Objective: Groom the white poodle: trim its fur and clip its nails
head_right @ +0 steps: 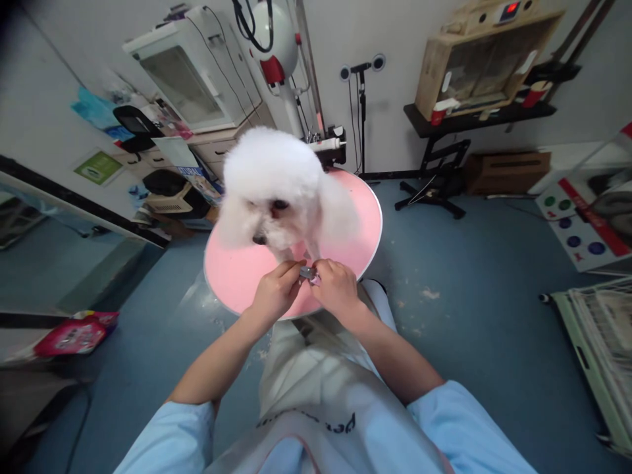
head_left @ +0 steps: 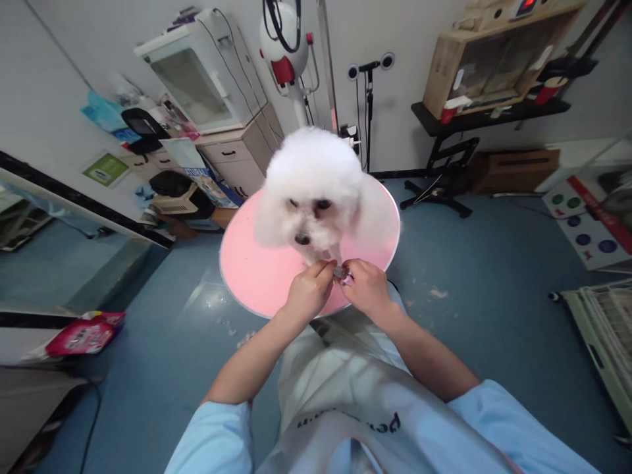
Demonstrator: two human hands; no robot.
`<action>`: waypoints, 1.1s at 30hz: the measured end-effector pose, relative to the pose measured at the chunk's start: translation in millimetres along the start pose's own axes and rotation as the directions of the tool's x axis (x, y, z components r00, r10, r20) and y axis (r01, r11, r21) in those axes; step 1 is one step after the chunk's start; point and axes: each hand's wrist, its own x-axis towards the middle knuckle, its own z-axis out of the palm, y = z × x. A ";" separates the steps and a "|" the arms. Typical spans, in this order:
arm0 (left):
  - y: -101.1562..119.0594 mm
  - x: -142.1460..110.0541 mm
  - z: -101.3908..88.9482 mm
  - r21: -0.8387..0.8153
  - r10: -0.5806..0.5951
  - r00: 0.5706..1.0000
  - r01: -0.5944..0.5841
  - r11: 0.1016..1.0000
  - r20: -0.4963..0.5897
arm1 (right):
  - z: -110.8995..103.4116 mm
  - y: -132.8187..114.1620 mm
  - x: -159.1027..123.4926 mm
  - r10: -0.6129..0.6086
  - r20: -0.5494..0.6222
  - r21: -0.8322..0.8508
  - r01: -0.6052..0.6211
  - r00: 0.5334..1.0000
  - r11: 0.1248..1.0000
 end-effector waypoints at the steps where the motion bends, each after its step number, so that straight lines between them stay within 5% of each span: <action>1: -0.2 -0.1 0.0 0.001 0.000 1.000 0.000 1.000 0.004 | -0.6 0.2 0.3 -0.003 0.012 -0.003 0.003 1.000 1.000; 6: -1.0 1.2 -1.3 0.020 -0.001 1.000 0.001 1.000 0.002 | 3.7 3.3 -1.9 0.041 0.001 0.019 -0.041 0.999 0.999; 12: 0.6 5.3 -7.1 0.011 -0.039 0.999 0.039 0.999 0.006 | 8.5 -4.4 -7.6 -0.091 -0.178 -0.015 0.089 0.980 0.996; 17: 5.7 9.2 -13.4 0.032 -0.032 0.999 0.031 0.999 0.011 | 8.9 -11.3 -4.1 -0.092 -0.254 -0.079 0.075 0.963 0.994; 24: 9.9 10.2 -17.7 0.046 -0.094 0.993 0.090 0.995 0.076 | 11.1 -11.1 -2.9 -0.078 -0.232 -0.133 0.047 0.970 0.990; 33: 10.7 7.7 -15.3 0.092 -0.079 0.997 0.079 0.993 -0.010 | 16.0 -7.9 -7.0 -0.108 -0.284 -0.182 0.057 0.953 0.982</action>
